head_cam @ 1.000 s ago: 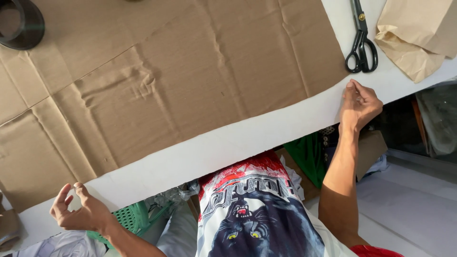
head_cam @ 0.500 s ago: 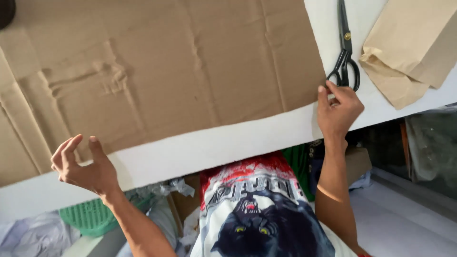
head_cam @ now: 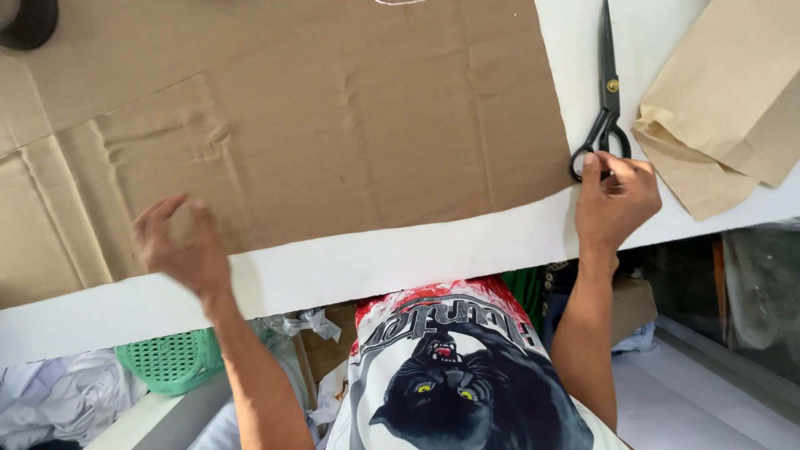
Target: The person uses large scissors to cut a piece of brown fabric laid out on a white table. They then use a wooden ruler and a red marker to draw straight lines on the fabric and fold a section of it.
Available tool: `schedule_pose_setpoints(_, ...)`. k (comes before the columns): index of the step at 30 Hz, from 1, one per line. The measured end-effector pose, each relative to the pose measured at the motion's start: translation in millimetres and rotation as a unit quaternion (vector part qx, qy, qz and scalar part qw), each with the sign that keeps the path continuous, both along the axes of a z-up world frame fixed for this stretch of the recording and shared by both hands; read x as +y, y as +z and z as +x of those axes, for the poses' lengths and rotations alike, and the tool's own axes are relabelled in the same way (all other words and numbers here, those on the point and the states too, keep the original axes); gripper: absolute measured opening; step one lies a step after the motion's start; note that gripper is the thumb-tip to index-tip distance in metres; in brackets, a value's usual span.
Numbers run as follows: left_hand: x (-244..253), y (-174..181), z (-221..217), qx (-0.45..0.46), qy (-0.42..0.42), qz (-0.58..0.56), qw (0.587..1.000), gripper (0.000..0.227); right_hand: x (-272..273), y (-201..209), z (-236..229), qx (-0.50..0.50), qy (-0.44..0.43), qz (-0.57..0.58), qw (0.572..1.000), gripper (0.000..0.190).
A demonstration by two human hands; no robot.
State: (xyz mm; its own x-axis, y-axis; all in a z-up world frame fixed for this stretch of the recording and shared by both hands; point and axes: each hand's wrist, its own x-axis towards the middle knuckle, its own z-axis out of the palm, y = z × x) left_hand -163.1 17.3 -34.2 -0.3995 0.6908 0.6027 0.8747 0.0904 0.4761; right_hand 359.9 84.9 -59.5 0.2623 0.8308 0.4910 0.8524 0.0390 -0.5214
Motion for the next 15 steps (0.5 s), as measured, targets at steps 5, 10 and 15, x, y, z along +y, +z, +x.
schedule_pose_setpoints(5, 41, -9, 22, 0.003, -0.021, -0.09, 0.996, 0.024, 6, 4, -14, -0.061, 0.035, 0.015, 0.997, 0.033)
schedule_pose_setpoints(10, 23, -28, -48, 0.093, 0.073, 0.001, 0.993, 0.02, 11, 13, -50, -0.072, 0.136, 0.006, 0.988, 0.021)
schedule_pose_setpoints(15, -16, -25, -90, 0.042, 0.144, -0.167, 0.974, 0.047, 22, -5, -71, -0.093, 0.191, -0.006, 0.977, 0.038)
